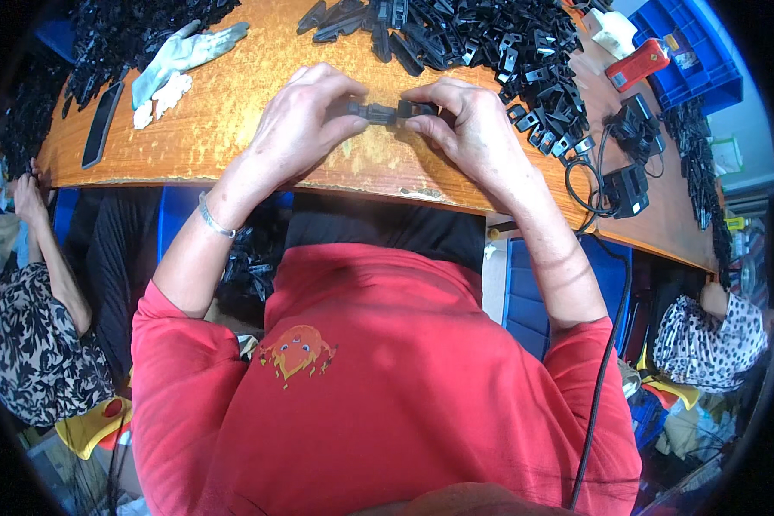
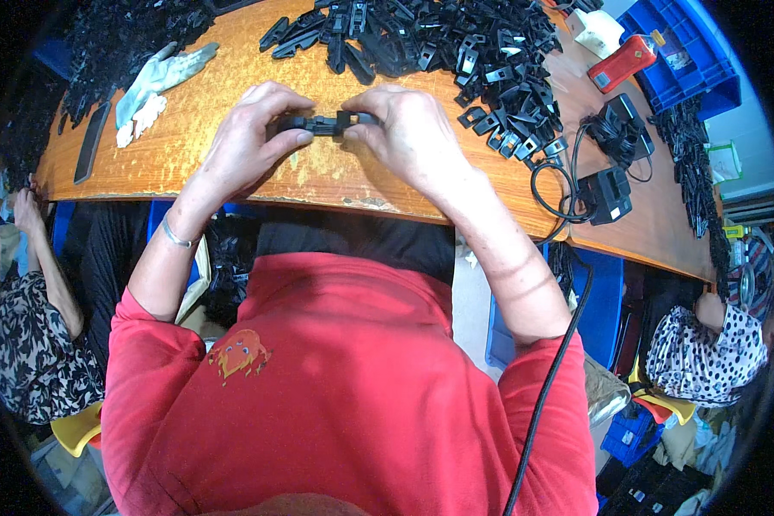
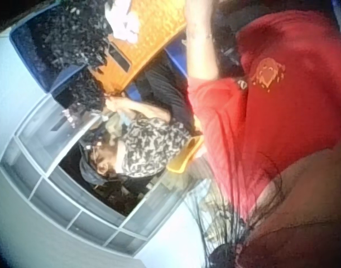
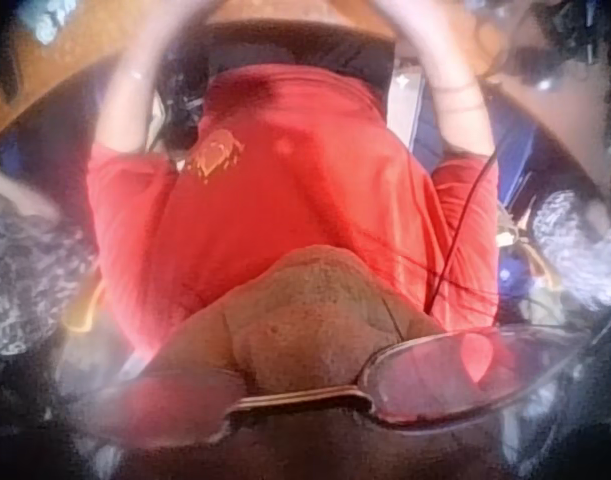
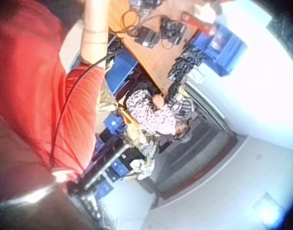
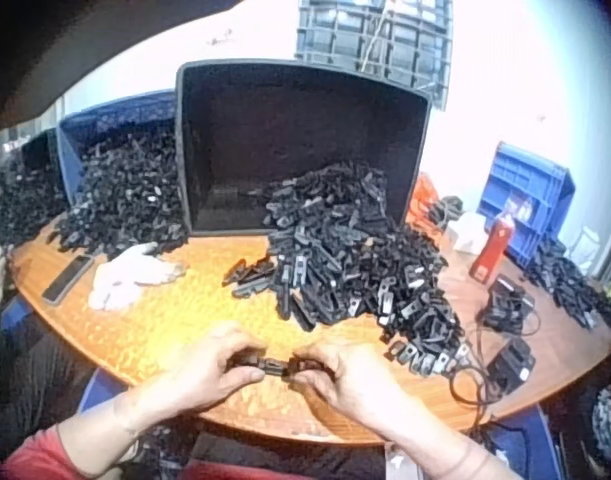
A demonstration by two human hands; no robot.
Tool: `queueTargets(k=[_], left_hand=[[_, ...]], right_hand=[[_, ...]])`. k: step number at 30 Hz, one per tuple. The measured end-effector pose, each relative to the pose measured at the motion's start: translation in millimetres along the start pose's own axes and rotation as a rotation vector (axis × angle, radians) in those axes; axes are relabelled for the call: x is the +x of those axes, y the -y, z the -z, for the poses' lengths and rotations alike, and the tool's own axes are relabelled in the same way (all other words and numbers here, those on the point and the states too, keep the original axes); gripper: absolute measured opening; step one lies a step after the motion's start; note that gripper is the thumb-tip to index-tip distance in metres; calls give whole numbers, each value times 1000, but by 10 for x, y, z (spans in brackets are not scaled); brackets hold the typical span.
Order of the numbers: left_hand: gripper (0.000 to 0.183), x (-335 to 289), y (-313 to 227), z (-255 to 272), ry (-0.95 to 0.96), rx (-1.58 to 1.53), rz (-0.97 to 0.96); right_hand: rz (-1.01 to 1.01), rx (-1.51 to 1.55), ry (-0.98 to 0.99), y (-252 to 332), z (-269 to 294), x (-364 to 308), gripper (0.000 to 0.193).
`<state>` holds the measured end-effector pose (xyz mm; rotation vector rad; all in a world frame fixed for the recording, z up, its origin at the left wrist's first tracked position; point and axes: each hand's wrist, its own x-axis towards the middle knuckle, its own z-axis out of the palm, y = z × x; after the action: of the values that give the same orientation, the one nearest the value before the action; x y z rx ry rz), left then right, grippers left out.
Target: The person assembles plastic components by taking pairs of black plastic pieces from the table, fitting them together by hand, and stacking the completed parts in a line on the table.
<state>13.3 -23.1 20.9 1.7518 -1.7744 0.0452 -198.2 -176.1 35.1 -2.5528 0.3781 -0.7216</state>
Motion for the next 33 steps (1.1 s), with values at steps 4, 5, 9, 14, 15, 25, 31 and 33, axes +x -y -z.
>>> queueTargets(k=[4, 5, 9, 14, 15, 25, 31, 33], left_hand=[[25, -93, 67, 28, -10, 47, 45], [22, -103, 58, 23, -19, 34, 47], [20, -72, 63, -7, -17, -12, 51], [17, -26, 101, -66, -75, -119, 26], [18, 21, 78, -74, -59, -143, 45], [15, -390, 151, 578, 241, -56, 237], [23, -1115, 378, 1493, 208, -166, 516], [22, -915, 328, 1356, 89, -201, 519]], right_hand=[[93, -41, -69, 24, -133, 36, 27], [78, -22, -64, -8, -184, 53, 27], [2, -42, -18, -87, -250, 137, 32], [115, -93, 7, -186, -182, 190, 29], [192, -106, 18, -211, -167, 246, 28], [242, -6, 41, -87, -184, -19, 18], [-99, -494, -208, -398, 688, -604, 19], [-178, -609, -111, -462, 782, -619, 23]])
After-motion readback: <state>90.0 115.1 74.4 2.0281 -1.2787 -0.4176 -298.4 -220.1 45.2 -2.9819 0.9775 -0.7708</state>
